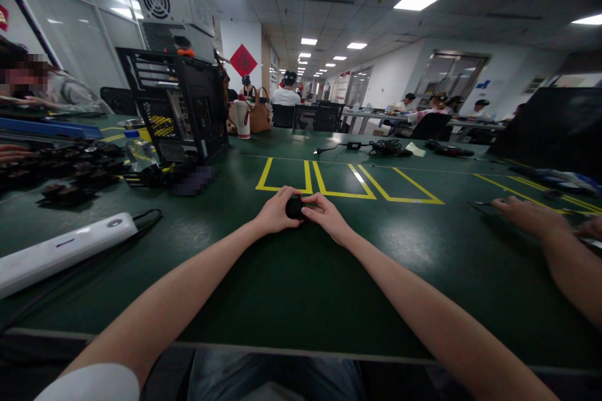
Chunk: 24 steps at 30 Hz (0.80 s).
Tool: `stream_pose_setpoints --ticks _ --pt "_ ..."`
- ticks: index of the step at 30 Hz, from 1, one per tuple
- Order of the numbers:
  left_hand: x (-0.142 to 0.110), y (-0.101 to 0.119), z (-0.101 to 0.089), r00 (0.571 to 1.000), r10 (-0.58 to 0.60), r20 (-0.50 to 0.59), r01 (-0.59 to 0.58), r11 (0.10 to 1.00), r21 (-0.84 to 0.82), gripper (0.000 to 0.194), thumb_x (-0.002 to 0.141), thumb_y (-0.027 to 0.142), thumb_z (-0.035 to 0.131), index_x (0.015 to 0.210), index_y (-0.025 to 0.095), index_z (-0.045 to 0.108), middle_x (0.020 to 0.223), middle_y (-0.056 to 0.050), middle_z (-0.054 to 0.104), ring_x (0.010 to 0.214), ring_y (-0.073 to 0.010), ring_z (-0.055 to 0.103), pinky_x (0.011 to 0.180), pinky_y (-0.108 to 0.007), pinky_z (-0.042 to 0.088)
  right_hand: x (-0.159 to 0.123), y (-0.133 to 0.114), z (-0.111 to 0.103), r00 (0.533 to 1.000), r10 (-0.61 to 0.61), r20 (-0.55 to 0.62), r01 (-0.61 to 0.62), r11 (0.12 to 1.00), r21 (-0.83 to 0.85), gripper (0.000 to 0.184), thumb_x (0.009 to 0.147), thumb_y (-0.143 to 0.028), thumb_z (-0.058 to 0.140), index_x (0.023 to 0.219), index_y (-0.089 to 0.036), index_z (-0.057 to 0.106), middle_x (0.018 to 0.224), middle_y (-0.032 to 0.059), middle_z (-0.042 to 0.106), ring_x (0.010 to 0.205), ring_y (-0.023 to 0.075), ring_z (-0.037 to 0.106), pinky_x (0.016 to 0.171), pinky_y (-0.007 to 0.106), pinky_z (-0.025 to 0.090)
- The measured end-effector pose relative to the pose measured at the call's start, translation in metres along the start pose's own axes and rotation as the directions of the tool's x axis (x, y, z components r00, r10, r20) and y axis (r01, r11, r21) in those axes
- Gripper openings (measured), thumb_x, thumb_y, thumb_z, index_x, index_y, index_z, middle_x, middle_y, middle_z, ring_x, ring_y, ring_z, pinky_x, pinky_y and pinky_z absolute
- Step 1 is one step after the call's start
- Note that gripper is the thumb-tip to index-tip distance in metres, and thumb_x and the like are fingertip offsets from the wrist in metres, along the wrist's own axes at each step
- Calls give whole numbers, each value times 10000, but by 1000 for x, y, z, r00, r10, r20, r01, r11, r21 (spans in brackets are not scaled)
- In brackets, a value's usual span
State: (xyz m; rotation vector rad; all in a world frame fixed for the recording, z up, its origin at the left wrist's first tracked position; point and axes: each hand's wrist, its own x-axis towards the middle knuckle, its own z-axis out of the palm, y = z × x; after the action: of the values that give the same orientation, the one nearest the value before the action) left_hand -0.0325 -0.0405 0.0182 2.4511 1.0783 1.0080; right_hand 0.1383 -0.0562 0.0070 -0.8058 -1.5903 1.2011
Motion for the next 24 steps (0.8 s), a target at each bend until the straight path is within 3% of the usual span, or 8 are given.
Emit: stream_pose_setpoints --ticks 9,17,24 --pt "1 -4 3 1000 23 -21 -23 1000 14 553 558 262 663 1052 228 417 1024 -24 466 940 -204 497 804 -349 430 5 7 -2 1000 2 6 -2 1000 -26 332 675 -214 607 990 -209 505 1072 36 524 991 172 532 917 374 386" --pt "0 -2 2 1000 9 -8 -9 1000 5 556 562 284 663 1057 228 416 1036 -29 461 933 -206 498 793 -355 433 2 4 0 999 -21 -24 20 999 -36 215 686 -258 599 881 -207 524 968 15 550 898 149 561 857 354 430" --pt "0 0 0 1000 2 -4 -2 1000 -6 540 561 259 661 1045 230 424 1033 -27 465 937 -207 501 795 -354 436 5 7 -2 1000 26 -11 -26 999 -28 336 670 -226 612 989 -207 510 1062 34 539 1004 177 527 915 384 394"
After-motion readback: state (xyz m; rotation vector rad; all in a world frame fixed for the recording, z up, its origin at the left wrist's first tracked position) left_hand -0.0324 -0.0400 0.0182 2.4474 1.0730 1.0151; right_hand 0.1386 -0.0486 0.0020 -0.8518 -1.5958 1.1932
